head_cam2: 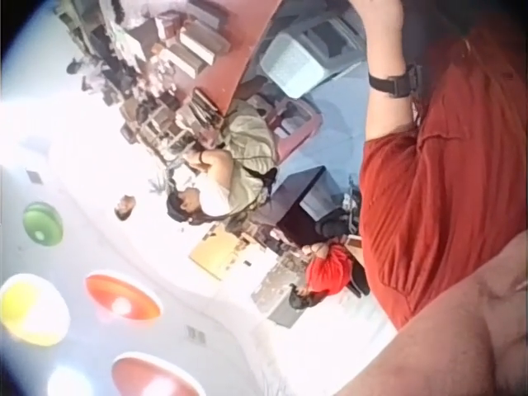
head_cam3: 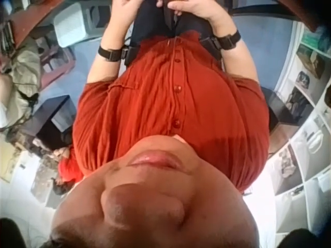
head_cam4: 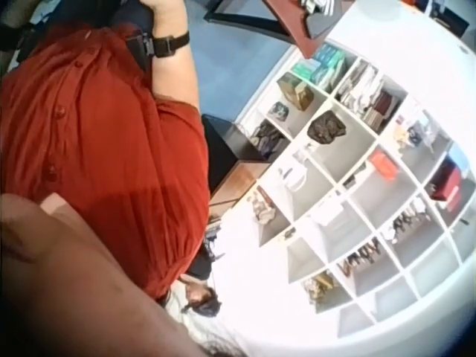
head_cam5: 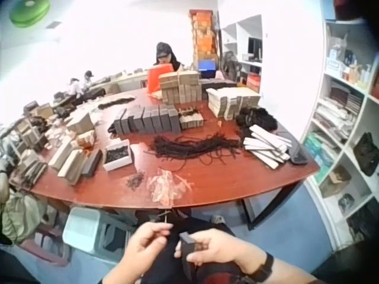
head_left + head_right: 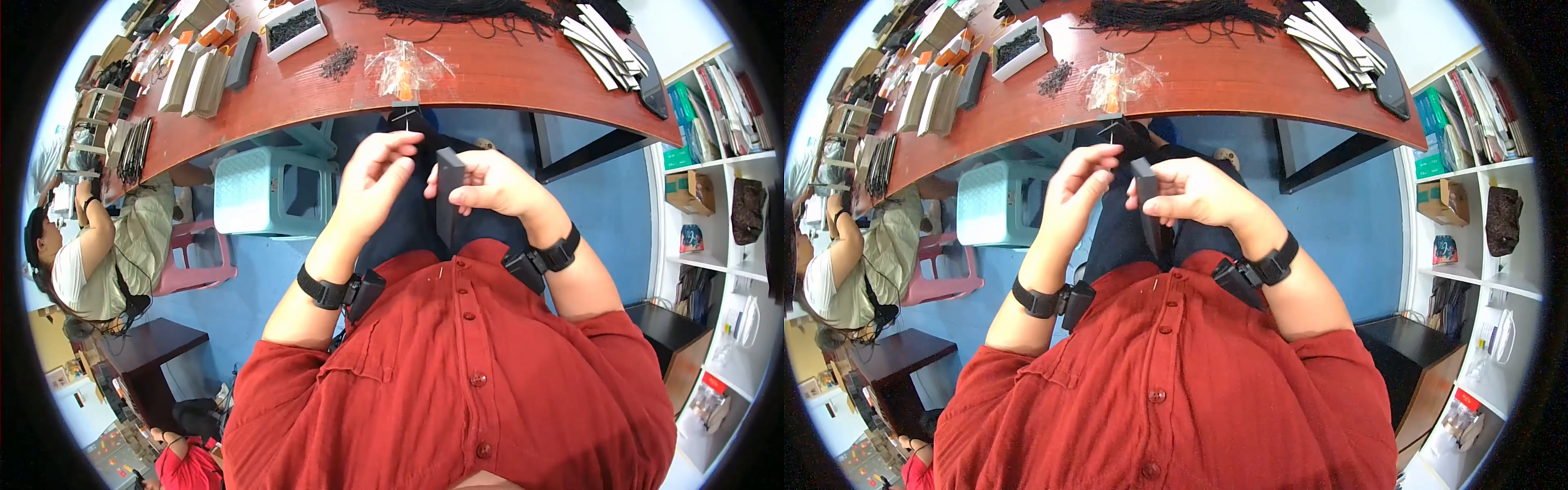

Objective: Attaching black strings/lanyards to small identification tags.

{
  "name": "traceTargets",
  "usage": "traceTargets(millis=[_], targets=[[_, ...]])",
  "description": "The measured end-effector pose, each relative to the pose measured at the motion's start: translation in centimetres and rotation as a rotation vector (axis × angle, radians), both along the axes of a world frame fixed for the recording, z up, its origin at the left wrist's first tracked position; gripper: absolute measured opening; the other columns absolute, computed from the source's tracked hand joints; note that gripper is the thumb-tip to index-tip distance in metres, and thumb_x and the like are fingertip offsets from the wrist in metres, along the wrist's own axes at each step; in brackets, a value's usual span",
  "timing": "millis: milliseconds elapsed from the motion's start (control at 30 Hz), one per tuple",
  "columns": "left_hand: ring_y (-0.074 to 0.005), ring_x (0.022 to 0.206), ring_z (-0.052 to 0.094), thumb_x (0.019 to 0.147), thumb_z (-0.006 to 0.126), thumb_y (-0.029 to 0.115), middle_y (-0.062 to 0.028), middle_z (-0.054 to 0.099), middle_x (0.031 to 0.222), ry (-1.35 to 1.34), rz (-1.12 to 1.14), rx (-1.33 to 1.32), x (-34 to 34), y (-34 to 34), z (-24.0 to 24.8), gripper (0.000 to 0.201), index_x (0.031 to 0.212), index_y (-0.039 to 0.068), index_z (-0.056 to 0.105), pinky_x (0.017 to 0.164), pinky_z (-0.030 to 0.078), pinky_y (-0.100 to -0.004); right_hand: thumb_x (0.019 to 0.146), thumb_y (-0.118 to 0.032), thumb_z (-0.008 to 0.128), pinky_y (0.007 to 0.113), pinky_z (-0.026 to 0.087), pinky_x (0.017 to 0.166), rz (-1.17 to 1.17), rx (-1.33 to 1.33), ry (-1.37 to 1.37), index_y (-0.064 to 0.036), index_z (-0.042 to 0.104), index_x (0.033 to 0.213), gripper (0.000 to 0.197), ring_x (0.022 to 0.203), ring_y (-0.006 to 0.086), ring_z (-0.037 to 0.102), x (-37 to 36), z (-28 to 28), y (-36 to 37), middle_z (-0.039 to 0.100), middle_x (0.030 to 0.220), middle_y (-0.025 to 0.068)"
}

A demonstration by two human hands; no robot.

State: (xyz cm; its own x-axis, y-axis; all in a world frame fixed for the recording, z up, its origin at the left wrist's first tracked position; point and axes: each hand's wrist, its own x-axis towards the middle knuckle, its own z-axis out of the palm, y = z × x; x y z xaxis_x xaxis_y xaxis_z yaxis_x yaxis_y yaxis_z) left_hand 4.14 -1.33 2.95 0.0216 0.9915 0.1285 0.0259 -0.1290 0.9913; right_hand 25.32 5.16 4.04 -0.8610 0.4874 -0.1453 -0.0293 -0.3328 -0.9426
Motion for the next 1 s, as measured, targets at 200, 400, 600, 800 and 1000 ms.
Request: traceTargets(millis=[200,400,600,800,1000], targets=[[-0.0109,0.089,0.054,0.088,0.055,0.004,-0.0051,0.054,0.108,0.021,0.156,-0.189,-1.5,1.0,-1.5,0.033,0.121,0.003,0.053,0.079,0.045,-0.0261,0.083,-0.014,0.067,0.022,0.048,0.065,0.211,-0.080,-0.049,-0.0043,0.061,0.109,0.028,0.074,0.0069,0.057,-1.3,-1.4,-0.7,0.067,0.100,0.0046],[-0.0278,0.107,0.056,0.081,0.069,0.024,-0.0175,0.058,0.116,0.382,0.271,-0.054,-1.6,5.1,-4.7,0.044,0.115,0.000,0.055,0.090,0.045,-0.0379,0.084,-0.017,0.068,0.023,0.049,0.065,0.195,-0.158,0.017,-0.0033,0.060,0.110,0.031,0.075,0.0084,0.058,-1.1,-1.9,-1.0,0.067,0.102,0.0077],[-0.0089,0.074,0.054,0.085,0.067,0.025,-0.0056,0.060,0.088,0.561,0.332,0.038,-1.0,4.9,-3.3,0.029,0.099,0.000,0.060,0.065,0.045,-0.0237,0.083,-0.029,0.068,0.020,0.049,0.062,0.166,-0.255,0.194,-0.0027,0.059,0.111,0.040,0.076,0.0082,0.061,-0.8,-2.7,-0.2,0.066,0.105,0.0110],[-0.0116,0.088,0.055,0.088,0.062,0.012,-0.0030,0.057,0.100,-0.113,-0.191,-0.201,-1.7,0.7,0.2,0.019,0.105,0.002,0.062,0.080,0.045,-0.0276,0.079,-0.036,0.071,0.019,0.049,0.060,0.208,-0.367,0.284,-0.0023,0.058,0.113,0.049,0.077,0.0090,0.064,-1.8,-3.8,0.5,0.066,0.104,0.0122],[-0.0081,0.081,0.055,0.089,0.058,0.005,-0.0013,0.059,0.095,-0.048,-0.168,-0.236,-2.2,0.5,1.7,0.016,0.104,0.000,0.059,0.074,0.045,-0.0219,0.083,-0.030,0.068,0.018,0.045,0.062,0.167,-0.242,0.155,-0.0054,0.060,0.112,0.039,0.073,0.0044,0.056,-3.5,-2.8,0.5,0.065,0.102,0.0058]])
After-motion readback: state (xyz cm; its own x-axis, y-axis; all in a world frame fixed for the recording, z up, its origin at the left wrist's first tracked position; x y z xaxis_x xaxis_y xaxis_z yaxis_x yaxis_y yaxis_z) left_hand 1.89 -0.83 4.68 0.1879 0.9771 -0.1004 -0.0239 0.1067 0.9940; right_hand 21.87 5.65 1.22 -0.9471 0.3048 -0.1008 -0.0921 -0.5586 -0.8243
